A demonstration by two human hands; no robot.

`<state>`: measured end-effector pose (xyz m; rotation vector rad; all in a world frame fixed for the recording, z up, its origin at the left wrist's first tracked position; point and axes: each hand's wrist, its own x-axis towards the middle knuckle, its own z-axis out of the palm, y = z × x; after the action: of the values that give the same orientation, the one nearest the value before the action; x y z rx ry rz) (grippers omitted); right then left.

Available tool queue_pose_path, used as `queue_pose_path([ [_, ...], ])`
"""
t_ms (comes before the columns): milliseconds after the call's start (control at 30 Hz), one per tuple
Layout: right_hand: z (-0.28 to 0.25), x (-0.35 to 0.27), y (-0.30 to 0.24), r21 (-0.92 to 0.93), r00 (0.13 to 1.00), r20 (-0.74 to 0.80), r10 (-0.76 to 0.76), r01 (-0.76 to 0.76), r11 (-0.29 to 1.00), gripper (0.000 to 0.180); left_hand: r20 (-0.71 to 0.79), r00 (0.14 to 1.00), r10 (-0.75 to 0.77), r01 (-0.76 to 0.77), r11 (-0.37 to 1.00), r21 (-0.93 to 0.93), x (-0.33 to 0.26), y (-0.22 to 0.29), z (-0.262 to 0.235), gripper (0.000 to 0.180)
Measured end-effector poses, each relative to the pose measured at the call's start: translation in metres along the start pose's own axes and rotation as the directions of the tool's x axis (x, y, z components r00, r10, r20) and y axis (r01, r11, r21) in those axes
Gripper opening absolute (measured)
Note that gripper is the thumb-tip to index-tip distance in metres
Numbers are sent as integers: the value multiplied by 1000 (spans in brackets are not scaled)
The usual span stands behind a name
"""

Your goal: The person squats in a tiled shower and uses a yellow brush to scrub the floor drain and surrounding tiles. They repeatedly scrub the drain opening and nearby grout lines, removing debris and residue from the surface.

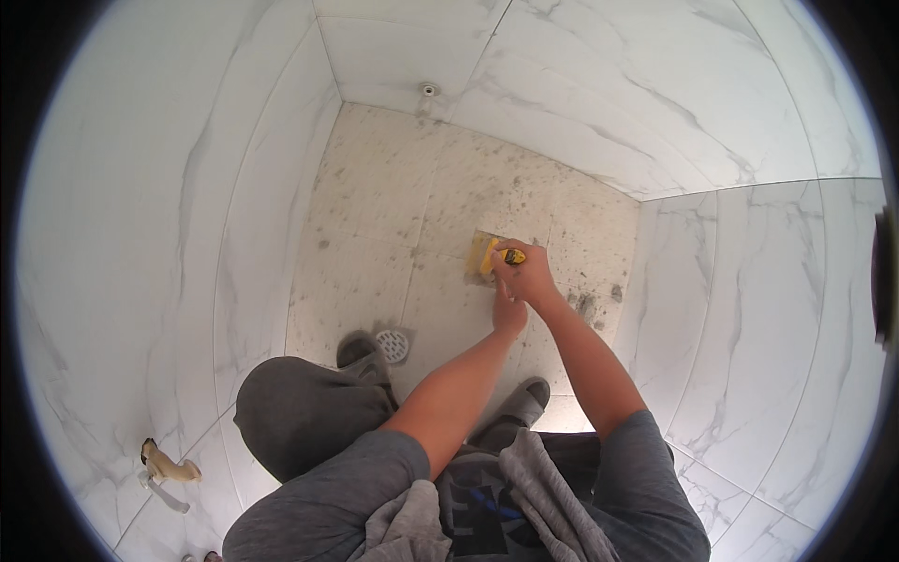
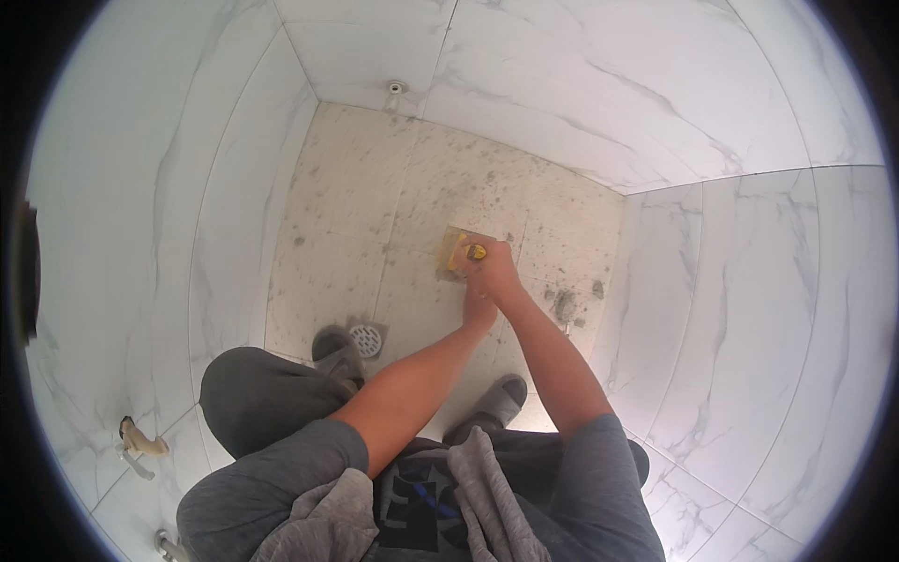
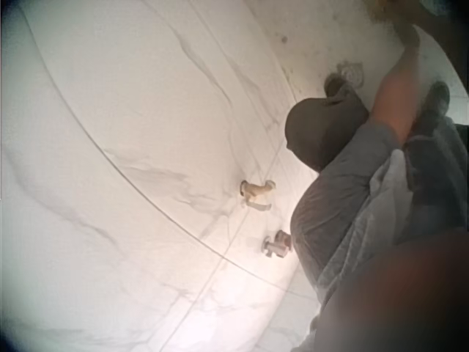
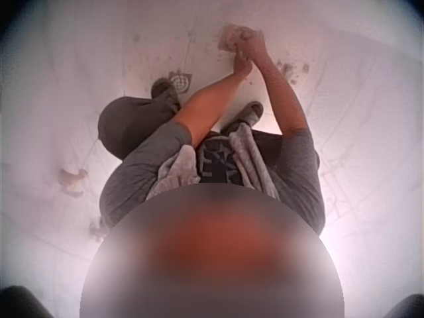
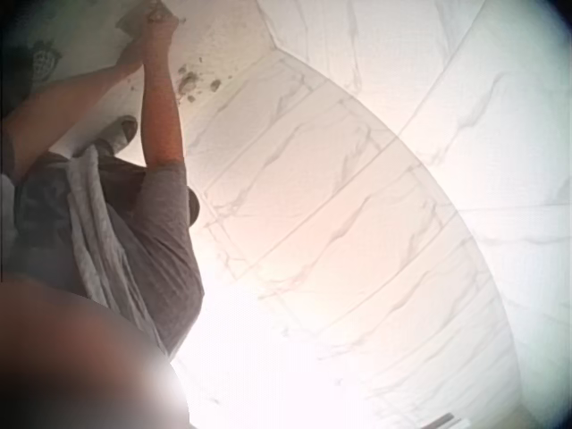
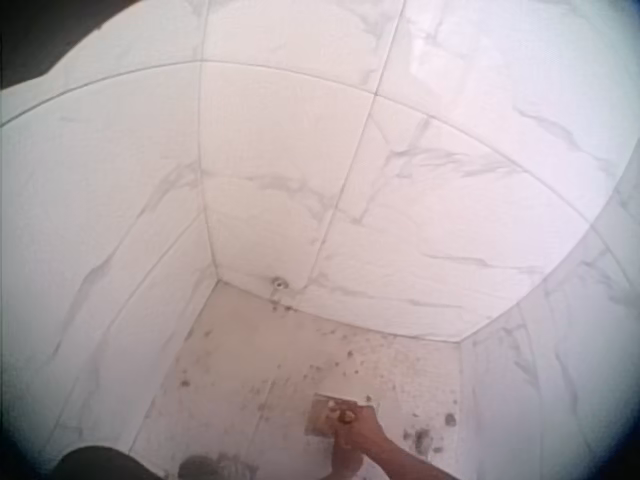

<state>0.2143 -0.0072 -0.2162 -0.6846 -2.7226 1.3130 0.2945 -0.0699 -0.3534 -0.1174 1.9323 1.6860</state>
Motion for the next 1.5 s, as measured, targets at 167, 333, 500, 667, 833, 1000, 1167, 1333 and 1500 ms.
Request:
queue_pose_path([
  [167, 1, 1, 1, -42, 891, -453, 16, -40, 998, 22, 153, 954, -257, 268, 962, -58, 2, 2, -9, 83],
  [333, 18, -18, -9, 18, 919, -392, -46, 57, 998, 21, -8, 998, -55, 52, 974, -219, 15, 10, -7, 45],
  [500, 15, -17, 0, 0, 916, -375, 141, -152, 988, 21, 225, 835, -502, 304, 79, -949, 43, 10, -6, 26],
  [667, 14, -24, 8, -20, 916, -398, -58, 55, 998, 24, 308, 715, -628, 396, 1, -918, 58, 17, -15, 23],
  [833, 19, -25, 18, -295, 977, 4, -212, 204, 933, 40, 323, 655, -683, 414, -34, -910, 63, 25, -18, 21],
  [1000, -21, -22, 23, -506, 987, -37, -154, 114, 855, 45, 342, 653, -675, 442, -26, -896, 67, 26, -24, 25],
  [1167, -38, -17, 6, -291, 895, 196, -401, 444, 848, 41, 276, 626, -729, 450, 49, -892, 63, 40, -29, 25],
  [1333, -57, 10, 9, -267, 867, 397, -301, 423, 866, 32, 324, 639, -698, 512, 71, -856, 60, 44, -35, 25],
  [1500, -84, 12, 3, -549, 875, 466, -135, 405, 731, 31, 305, 578, -757, 508, 42, -860, 63, 41, -33, 25],
])
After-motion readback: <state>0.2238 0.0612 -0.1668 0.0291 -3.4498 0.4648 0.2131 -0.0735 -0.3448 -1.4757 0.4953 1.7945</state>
